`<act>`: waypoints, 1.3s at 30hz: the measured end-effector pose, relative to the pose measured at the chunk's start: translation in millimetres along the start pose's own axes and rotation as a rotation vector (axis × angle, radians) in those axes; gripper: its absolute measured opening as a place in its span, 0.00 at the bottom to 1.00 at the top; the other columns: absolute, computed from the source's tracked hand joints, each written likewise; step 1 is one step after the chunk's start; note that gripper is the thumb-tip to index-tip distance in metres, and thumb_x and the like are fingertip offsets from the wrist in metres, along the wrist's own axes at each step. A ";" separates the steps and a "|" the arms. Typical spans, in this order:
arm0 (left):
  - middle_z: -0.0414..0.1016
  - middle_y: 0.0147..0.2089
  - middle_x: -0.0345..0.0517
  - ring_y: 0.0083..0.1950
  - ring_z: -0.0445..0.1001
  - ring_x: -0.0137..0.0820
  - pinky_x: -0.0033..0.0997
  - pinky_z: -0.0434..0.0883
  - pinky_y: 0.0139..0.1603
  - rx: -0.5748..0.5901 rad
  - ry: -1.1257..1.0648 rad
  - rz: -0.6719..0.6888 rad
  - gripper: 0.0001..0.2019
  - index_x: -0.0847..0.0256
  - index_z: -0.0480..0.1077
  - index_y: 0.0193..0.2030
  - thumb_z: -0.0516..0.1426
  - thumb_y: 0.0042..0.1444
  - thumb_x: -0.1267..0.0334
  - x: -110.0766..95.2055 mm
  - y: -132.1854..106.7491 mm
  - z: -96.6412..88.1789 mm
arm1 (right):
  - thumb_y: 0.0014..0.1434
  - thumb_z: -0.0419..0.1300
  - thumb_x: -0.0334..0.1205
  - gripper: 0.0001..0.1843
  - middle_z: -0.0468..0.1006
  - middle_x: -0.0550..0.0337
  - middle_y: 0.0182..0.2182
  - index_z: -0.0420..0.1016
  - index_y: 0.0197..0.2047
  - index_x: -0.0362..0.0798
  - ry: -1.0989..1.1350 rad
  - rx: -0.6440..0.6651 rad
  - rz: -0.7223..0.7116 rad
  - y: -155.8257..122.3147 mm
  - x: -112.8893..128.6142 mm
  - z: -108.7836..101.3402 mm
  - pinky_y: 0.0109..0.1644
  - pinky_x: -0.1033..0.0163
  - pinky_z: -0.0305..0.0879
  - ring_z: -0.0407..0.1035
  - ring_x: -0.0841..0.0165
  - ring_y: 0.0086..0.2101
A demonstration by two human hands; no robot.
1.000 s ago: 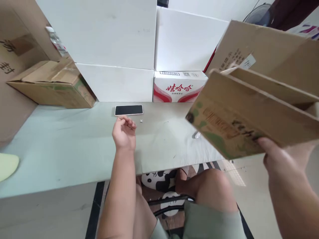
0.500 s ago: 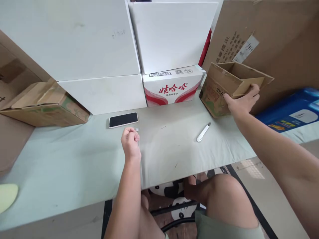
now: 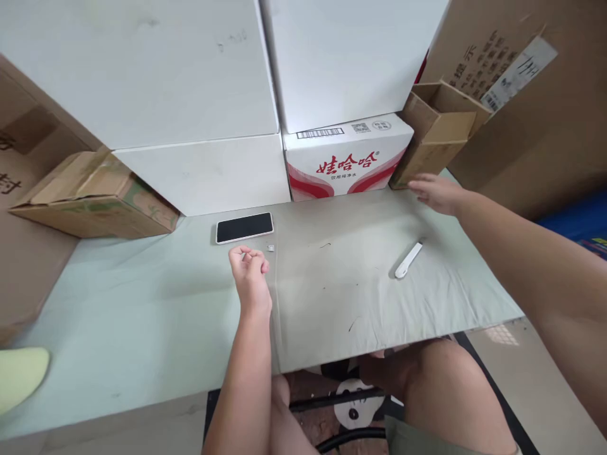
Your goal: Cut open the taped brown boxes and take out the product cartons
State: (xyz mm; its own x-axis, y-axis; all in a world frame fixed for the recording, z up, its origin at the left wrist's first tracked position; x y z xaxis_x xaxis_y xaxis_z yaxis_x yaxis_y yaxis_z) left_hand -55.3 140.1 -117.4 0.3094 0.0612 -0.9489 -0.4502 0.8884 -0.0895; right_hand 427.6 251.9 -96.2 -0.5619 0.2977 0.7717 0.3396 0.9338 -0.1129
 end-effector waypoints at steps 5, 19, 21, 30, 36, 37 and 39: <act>0.58 0.25 0.27 0.24 0.56 0.21 0.24 0.55 0.29 0.008 -0.080 -0.004 0.19 0.55 0.56 0.38 0.58 0.38 0.63 -7.8 -8.1 -13.6 | 0.58 0.65 0.47 0.22 0.78 0.43 0.60 0.75 0.55 0.50 -0.038 0.363 0.133 -64.3 15.3 30.1 0.66 0.52 0.67 0.76 0.61 0.56; 0.52 0.27 0.31 0.26 0.52 0.24 0.26 0.53 0.29 -0.094 -0.341 -0.068 0.10 0.56 0.59 0.38 0.56 0.55 0.72 -42.9 -16.0 -100.9 | 0.56 0.61 0.52 0.27 0.77 0.45 0.61 0.76 0.57 0.52 -0.572 0.574 -0.618 -182.5 242.1 268.0 0.67 0.38 0.69 0.74 0.47 0.59; 0.51 0.27 0.31 0.26 0.51 0.24 0.27 0.53 0.30 -0.131 -0.370 -0.080 0.10 0.56 0.59 0.38 0.56 0.56 0.73 -45.0 -12.7 -116.5 | 0.56 0.63 0.50 0.30 0.73 0.47 0.64 0.75 0.62 0.53 -0.568 0.549 -0.762 -194.3 284.9 319.7 0.69 0.35 0.66 0.70 0.47 0.62; 0.56 0.29 0.35 0.30 0.55 0.26 0.31 0.55 0.35 -0.216 -0.410 -0.180 0.09 0.57 0.59 0.34 0.56 0.60 0.73 -37.8 4.7 -151.2 | 0.63 0.58 0.37 0.36 0.55 0.41 0.73 0.62 0.73 0.42 -0.730 0.276 -1.139 -237.1 438.6 476.9 0.71 0.28 0.50 0.48 0.40 0.74; 0.54 0.32 0.35 0.29 0.53 0.24 0.31 0.53 0.35 -0.297 -0.454 -0.214 0.10 0.58 0.58 0.34 0.55 0.61 0.75 -34.9 10.8 -170.7 | 0.69 0.51 0.42 0.31 0.55 0.42 0.72 0.63 0.70 0.33 -0.697 0.254 -1.123 -232.5 454.1 492.4 0.68 0.39 0.58 0.49 0.42 0.73; 0.54 0.32 0.35 0.29 0.52 0.24 0.31 0.53 0.34 -0.299 -0.466 -0.222 0.10 0.58 0.58 0.34 0.55 0.61 0.74 -34.2 11.0 -171.1 | 0.68 0.53 0.40 0.32 0.55 0.42 0.73 0.62 0.71 0.33 -0.698 0.256 -1.115 -233.8 453.8 490.7 0.69 0.39 0.58 0.49 0.42 0.73; 0.53 0.32 0.35 0.28 0.52 0.24 0.32 0.53 0.34 -0.288 -0.474 -0.233 0.11 0.58 0.57 0.34 0.55 0.61 0.74 -33.9 11.0 -169.7 | 0.66 0.53 0.36 0.33 0.56 0.42 0.73 0.60 0.72 0.32 -0.726 0.253 -1.087 -237.1 453.6 486.2 0.71 0.39 0.55 0.49 0.43 0.73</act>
State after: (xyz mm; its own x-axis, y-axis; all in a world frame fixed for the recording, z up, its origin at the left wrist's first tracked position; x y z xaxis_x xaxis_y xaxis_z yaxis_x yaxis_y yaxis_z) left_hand -212.9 70.5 -137.6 0.7370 0.1350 -0.6623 -0.5144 0.7477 -0.4199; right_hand -274.6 262.2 -23.7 -0.7555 -0.6535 0.0455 -0.6387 0.7503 0.1709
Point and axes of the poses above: each hand's wrist, its own y-axis towards the middle knuckle, its own z-axis out of the palm, x = y × z, the point moved 8 cm from there along y, towards the middle knuckle
